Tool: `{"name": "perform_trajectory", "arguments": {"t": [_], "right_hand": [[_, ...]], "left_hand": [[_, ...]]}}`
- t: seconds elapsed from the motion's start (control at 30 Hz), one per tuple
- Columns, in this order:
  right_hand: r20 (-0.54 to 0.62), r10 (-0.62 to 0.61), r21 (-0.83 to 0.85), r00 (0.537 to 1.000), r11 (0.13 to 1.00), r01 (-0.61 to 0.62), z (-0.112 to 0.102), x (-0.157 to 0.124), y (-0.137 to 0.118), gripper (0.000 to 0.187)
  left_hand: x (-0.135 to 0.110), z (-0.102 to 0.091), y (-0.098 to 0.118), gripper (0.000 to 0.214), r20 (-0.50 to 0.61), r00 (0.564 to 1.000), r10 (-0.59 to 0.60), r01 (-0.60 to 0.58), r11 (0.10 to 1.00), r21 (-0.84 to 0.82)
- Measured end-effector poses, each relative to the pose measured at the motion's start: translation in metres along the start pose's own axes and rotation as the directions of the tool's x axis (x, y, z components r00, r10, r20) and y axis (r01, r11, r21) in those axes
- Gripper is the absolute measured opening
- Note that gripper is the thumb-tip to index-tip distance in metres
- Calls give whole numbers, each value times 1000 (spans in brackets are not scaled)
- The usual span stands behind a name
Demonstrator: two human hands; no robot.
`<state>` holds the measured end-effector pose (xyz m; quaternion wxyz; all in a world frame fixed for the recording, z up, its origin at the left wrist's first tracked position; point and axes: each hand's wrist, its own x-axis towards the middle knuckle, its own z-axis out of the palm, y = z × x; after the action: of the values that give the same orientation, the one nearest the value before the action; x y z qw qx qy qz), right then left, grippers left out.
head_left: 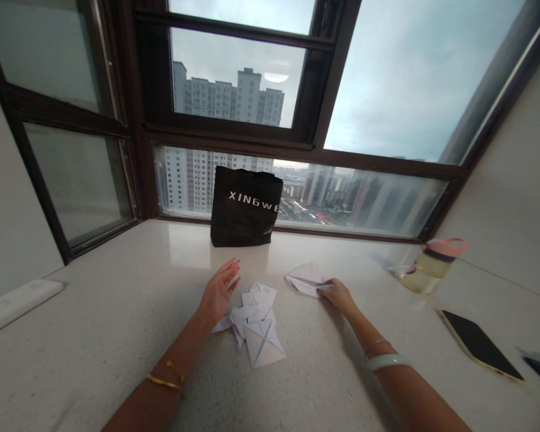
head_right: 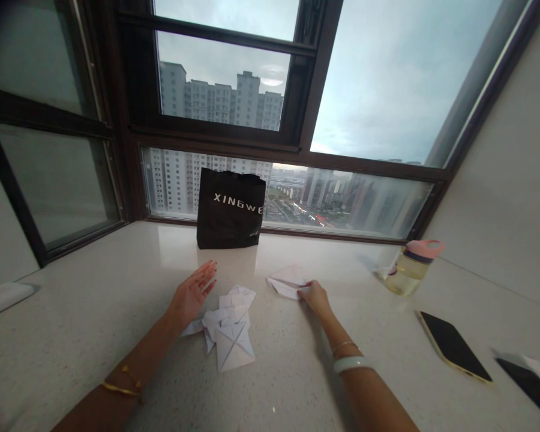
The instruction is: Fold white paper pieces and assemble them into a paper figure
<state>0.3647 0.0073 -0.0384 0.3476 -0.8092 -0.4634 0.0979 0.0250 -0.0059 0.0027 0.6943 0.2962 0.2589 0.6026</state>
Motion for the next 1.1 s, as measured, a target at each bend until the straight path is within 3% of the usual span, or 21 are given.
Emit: {"name": "perform_trajectory", "arguments": {"t": [0.1,0.17,0.37,0.5,0.6,0.7,0.9,1.1], "right_hand": [[-102,-16,-19,995,1000,14,2,-9,-1,48],[-159,-31,-16,987,999,29,1,-14,-2,53],[-245,-152,38,958,985,166,-6,-24,-23,32],[-66,-341,114,938,931,347,21,-44,-57,13],[61,-420,156,905,900,407,51,-64,-79,22],[90,-417,165,905,902,399,68,-76,-90,28],[145,-373,282,916,903,323,67,-79,-90,23],[183,-361,527,915,821,218,64,-82,-95,17]], "left_hand": [[-1,0,0,26,6,1000,2,-2,1000,4],[-1,1,0,25,9,1000,4,-4,1000,5],[-2,2,3,25,-10,1000,1,-1,1000,-18],[-3,4,4,24,-3,1000,0,0,1000,-5],[-3,3,5,25,-26,1000,-2,2,1000,4],[-3,2,7,26,-30,1000,0,0,1000,6],[-2,0,3,26,-14,1000,10,-10,999,33],[0,-4,-1,22,-24,1000,11,-8,994,110]]}}
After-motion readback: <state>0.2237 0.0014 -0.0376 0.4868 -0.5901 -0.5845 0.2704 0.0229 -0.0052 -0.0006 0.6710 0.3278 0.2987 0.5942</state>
